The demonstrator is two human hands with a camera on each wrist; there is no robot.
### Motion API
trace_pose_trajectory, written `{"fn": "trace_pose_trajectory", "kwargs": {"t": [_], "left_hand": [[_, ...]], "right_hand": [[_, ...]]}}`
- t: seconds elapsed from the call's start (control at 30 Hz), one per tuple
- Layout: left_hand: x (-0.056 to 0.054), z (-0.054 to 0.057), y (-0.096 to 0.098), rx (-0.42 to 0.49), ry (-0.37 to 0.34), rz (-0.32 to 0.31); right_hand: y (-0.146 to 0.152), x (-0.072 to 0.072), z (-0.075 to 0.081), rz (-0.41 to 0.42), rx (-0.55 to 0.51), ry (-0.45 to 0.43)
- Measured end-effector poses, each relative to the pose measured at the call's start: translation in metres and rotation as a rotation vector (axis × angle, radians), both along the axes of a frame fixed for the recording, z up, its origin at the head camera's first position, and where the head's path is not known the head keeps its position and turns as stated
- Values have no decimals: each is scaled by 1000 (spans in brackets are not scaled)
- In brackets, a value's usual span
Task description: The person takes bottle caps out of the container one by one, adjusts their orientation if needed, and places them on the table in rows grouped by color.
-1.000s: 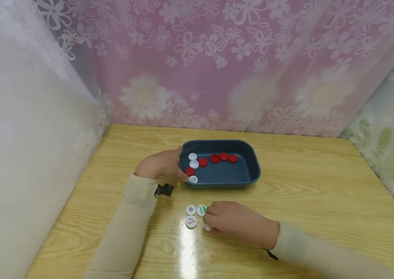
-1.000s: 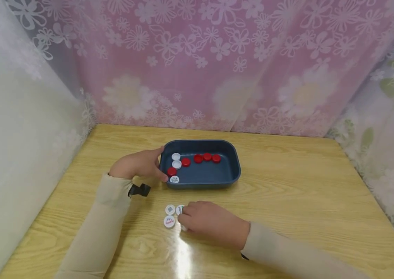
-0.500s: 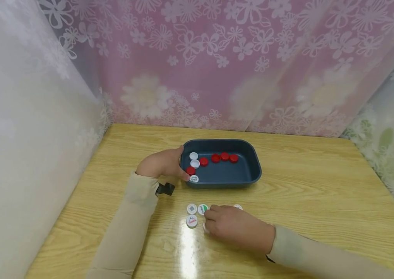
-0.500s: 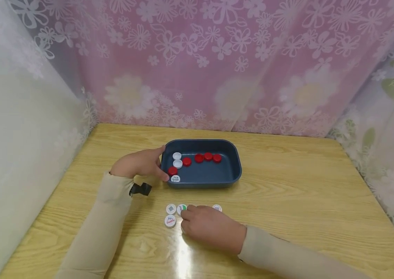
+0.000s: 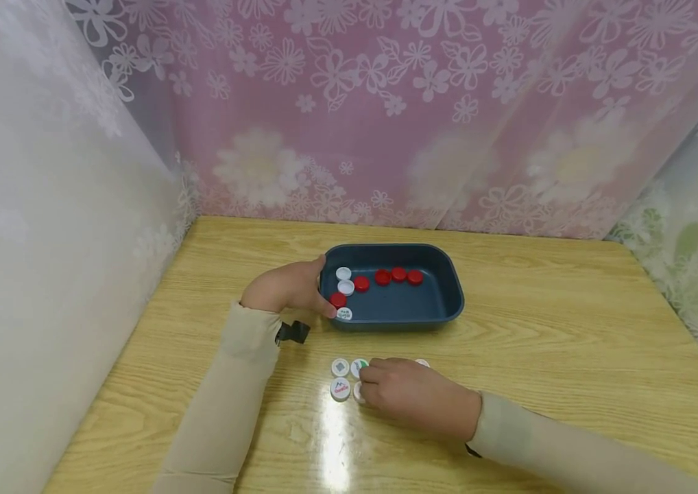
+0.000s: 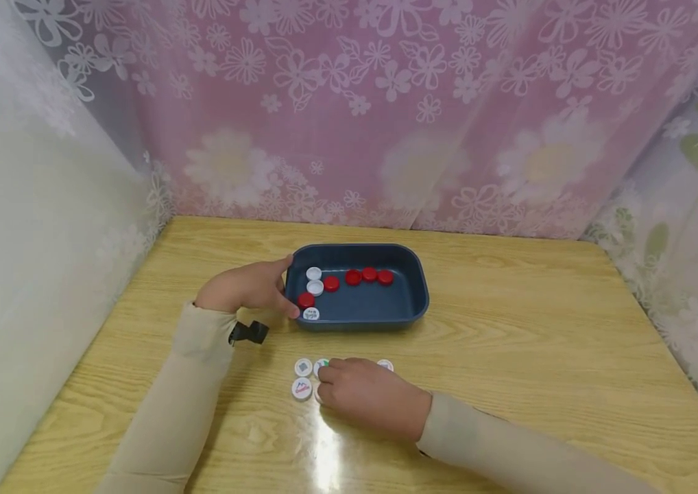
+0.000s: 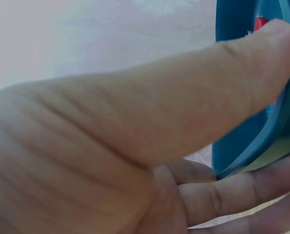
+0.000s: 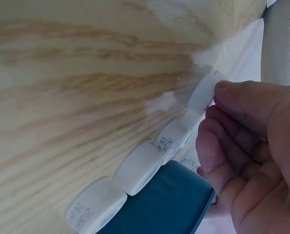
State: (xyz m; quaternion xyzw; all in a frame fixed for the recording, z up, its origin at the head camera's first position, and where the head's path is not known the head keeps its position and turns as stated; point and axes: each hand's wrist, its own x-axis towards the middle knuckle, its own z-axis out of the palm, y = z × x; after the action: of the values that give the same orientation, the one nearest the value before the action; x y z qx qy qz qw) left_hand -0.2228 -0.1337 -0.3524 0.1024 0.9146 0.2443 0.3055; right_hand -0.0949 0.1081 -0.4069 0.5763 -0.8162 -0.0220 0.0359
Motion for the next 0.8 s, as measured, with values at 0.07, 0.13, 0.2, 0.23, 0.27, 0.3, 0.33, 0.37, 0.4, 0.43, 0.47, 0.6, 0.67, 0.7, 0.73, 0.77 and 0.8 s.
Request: {"fn": "trace_pose_trajectory", "kwargs": {"t": [0.07,0.13,0.2,0.23,0.27,0.3,0.33,0.37,0.4,0.43,0.47,0.6,0.67,0.7,0.73,0.77,0.8], "left_hand": [[0,1,0,-1,0,-2],[0,2,0,-3,-1,-6],[0,2,0,0,-4,-7],[0,3,-1,3,-2,-5],[0,2,-2,7,-2,-1],[0,2,-3,14,-1,1],[0,2,-4,23,0,4],[0,2,-5,30,1,6],[-1,1,-7,38,3,8],[-1,0,-8,49,2,8],[-1,0,-8,59,2,8],[0,-1,-9,78,4,8],[0,0,-9,75,7,9],[0,1,-8,72,6,9],[0,1,-8,70,6,8],[0,2,-8,68,5,7],[0,2,-8,69,2,9]], "right_hand": [[1,-2,1,-1,-40,-19],[2,-5,3,-12,-94,-60],[6,-11,7,-29,-158,-91],[7,-14,10,-40,-194,-102],[10,-18,14,-50,-233,-109],[12,-22,18,-55,-271,-104],[15,-26,22,-63,-312,-97],[18,-30,26,-71,-353,-84],[22,-34,30,-78,-393,-79],[25,-37,34,-85,-431,-78],[28,-41,38,-94,-463,-80],[40,-51,52,-156,-552,-75],[44,-56,61,-199,-603,-66],[45,-57,65,-221,-630,-60],[46,-59,69,-241,-658,-53],[47,-60,73,-259,-684,-47],[47,-62,76,-274,-707,-48]]}}
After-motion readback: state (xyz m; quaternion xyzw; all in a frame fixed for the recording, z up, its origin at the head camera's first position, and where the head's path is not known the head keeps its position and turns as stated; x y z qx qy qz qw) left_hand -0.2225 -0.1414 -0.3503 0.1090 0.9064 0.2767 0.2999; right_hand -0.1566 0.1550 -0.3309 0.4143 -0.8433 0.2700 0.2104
